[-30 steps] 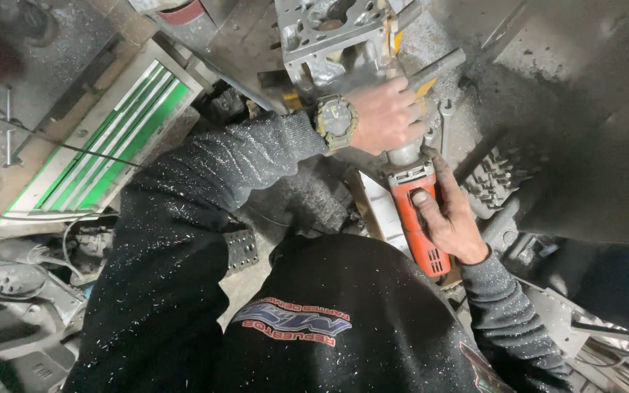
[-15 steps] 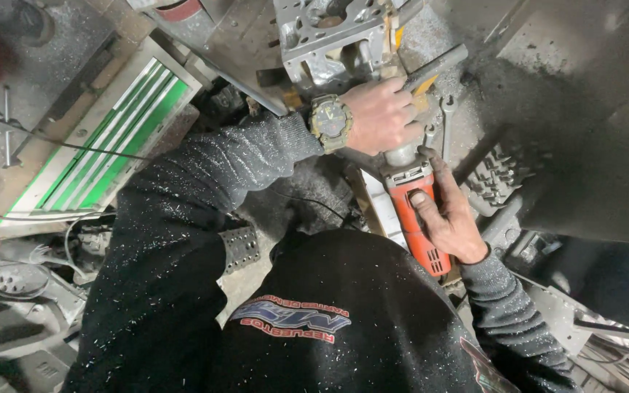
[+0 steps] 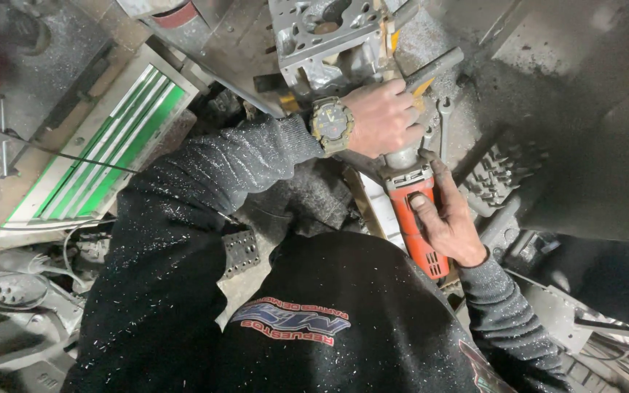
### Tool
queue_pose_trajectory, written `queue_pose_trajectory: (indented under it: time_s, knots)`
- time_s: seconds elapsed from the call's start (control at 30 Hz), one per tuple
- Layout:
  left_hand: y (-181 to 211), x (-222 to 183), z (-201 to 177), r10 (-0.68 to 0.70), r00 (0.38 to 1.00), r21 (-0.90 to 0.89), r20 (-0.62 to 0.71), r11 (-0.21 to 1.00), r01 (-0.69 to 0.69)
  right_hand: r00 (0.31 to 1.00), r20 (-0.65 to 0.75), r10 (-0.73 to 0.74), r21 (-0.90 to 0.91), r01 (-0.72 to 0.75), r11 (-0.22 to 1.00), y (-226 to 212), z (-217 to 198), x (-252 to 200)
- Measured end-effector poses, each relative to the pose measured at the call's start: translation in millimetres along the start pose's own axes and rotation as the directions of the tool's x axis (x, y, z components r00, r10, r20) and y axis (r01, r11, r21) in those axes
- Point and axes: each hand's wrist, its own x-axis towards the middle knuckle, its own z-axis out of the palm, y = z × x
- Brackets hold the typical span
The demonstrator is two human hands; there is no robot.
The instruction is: Grinding and polishing an engine cylinder head using a die grinder.
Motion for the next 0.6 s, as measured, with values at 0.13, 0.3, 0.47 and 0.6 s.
queue_pose_trajectory:
  time_s: [0.13,0.3,0.47,0.6]
  knots:
    - [-0.7,2.4,-12.4,-0.009,0.998,0.01,0.061,1.0,0.008,1.0,-0.006,-0.007,0.004,0.007,1.0,0.0,0.4,1.1]
    - [0.0,-2.7,10.1,0.001,1.0,0.024,-0.021,1.0,-0.001,1.0,0.002,-0.007,-0.029,0.007,1.0,2.2,-0.2,0.9]
    - [0.6,-1.8,7.4,0.002,0.999,-0.006,-0.039,1.0,-0.002,1.0,0.009,0.026,-0.018,-0.026,0.999,-1.9,-0.4,0.6]
    - [3.2,-1.3,8.9,-0.016,0.999,-0.013,-0.032,1.0,0.016,1.0,0.005,0.03,-0.017,-0.03,0.999,-4.9,0.4,1.3]
